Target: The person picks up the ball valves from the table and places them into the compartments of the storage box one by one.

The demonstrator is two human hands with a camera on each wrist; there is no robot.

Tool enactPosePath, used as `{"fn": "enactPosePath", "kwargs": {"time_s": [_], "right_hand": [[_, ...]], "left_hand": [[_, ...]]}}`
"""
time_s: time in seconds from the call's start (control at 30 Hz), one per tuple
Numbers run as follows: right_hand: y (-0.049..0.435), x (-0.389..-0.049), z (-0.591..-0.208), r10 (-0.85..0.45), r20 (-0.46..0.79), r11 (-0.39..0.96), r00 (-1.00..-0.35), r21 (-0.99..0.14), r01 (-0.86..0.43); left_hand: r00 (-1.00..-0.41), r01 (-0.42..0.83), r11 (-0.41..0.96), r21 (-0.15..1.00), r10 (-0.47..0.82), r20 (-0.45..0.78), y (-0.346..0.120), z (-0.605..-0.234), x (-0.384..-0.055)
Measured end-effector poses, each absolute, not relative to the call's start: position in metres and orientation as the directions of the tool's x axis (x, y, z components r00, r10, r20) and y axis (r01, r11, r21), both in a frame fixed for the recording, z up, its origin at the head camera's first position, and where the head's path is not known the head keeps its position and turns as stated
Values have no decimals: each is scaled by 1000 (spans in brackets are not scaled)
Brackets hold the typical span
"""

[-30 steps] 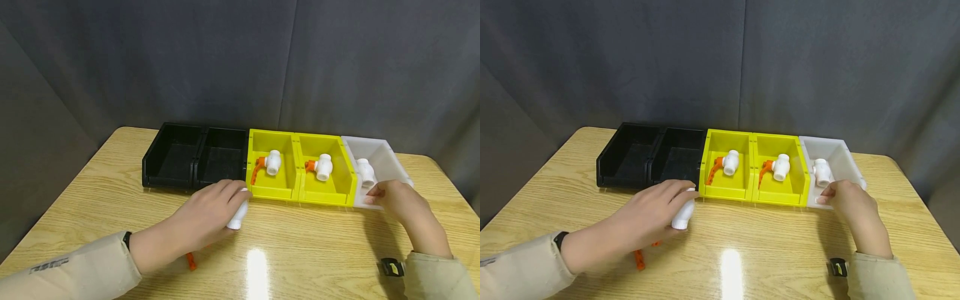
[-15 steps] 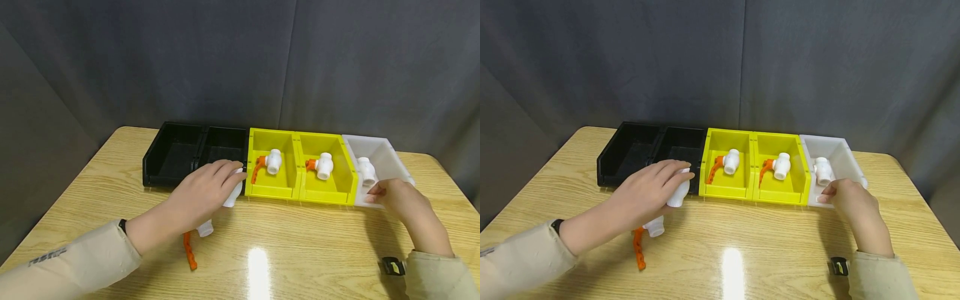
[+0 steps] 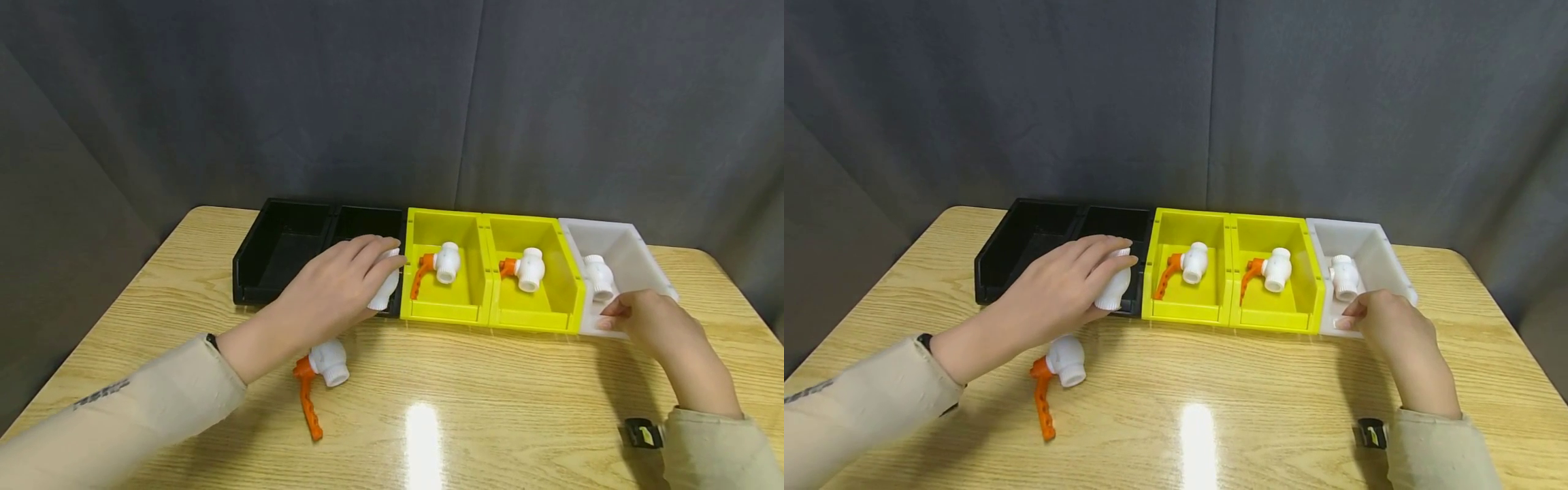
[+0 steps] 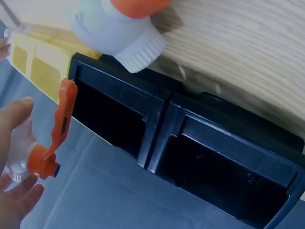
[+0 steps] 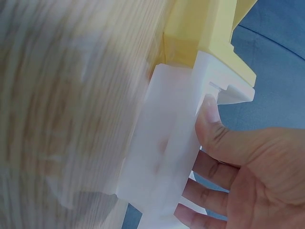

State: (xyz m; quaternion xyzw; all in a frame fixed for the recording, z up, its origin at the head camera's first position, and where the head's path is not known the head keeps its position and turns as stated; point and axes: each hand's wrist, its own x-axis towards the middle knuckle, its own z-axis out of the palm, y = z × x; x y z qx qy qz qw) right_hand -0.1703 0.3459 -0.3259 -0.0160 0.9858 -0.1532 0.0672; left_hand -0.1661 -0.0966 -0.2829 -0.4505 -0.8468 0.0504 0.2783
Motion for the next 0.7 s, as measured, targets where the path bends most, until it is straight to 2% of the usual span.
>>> {"fn": "enactPosePath", "kwargs": {"time_s": [0.3, 0.57, 0.7], "right_hand": [[346, -170, -326, -63, -115, 953, -991, -302, -26], [345, -170, -325, -51, -135, 954, -990, -299, -9], [345, -169, -324, -48, -136, 954, -989, -298, -6]], "left_hand": [[-459, 713, 594, -372, 797, 393, -99, -276, -179], [-442, 719, 599, -354, 786, 432, -102, -274, -195], [-453, 718, 604, -345, 782, 428, -102, -275, -202]]}}
